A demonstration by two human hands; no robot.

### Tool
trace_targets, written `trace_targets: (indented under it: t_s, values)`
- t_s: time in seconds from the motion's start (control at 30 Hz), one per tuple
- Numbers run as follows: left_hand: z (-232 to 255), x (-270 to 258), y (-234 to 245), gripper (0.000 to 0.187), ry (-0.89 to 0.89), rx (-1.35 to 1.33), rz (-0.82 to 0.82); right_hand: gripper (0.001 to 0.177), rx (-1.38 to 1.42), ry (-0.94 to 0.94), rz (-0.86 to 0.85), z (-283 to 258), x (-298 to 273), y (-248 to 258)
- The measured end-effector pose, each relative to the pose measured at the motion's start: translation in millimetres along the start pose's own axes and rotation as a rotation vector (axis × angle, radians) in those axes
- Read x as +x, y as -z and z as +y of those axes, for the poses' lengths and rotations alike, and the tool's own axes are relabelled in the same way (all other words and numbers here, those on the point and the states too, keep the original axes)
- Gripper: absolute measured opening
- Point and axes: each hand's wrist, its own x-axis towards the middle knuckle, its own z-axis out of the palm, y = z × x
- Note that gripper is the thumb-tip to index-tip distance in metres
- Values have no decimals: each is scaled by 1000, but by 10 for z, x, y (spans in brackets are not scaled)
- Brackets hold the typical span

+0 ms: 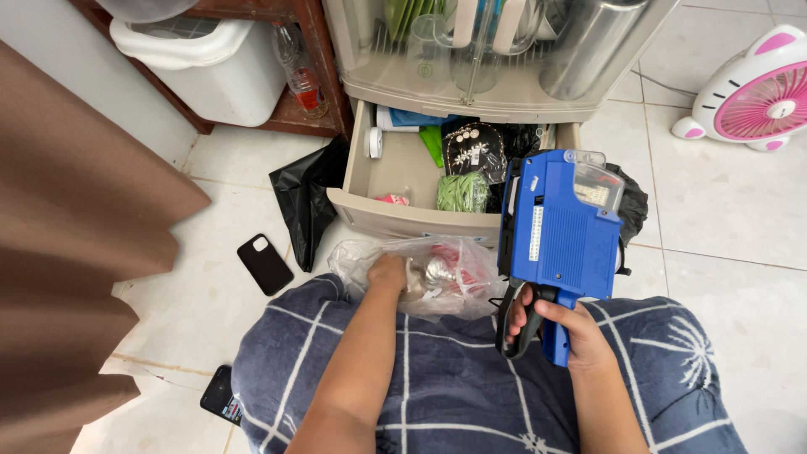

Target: The person sits on the floor and opens a cabinet drawer, removes black plastic bags, and retrieves a brown paper sheet and a plastic bag. They then use a blue tape dispenser to apply multiple pieces of tape to the brown paper.

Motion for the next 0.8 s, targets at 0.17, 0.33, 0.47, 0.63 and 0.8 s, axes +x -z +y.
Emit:
trace_targets:
  t_s: [0.17, 0.33, 0.47, 0.63, 0.8]
  values:
    - [-15, -54, 6, 40, -8, -27, 22, 24, -1, 1, -15, 3, 17, 22]
    - [78, -70, -6, 33, 54, -147, 38, 21, -97, -46, 59, -18, 8, 30]
    - [120, -409, 326, 31, 2, -188, 30, 20, -243, -125, 134, -108, -19, -43]
    - [-82, -872, 819, 30, -263, -726, 1, 20, -556, -164, 196, -262, -169, -129]
    - [-415, -727, 845, 24, -251, -851, 229, 21, -659, -196, 260, -323, -360, -127]
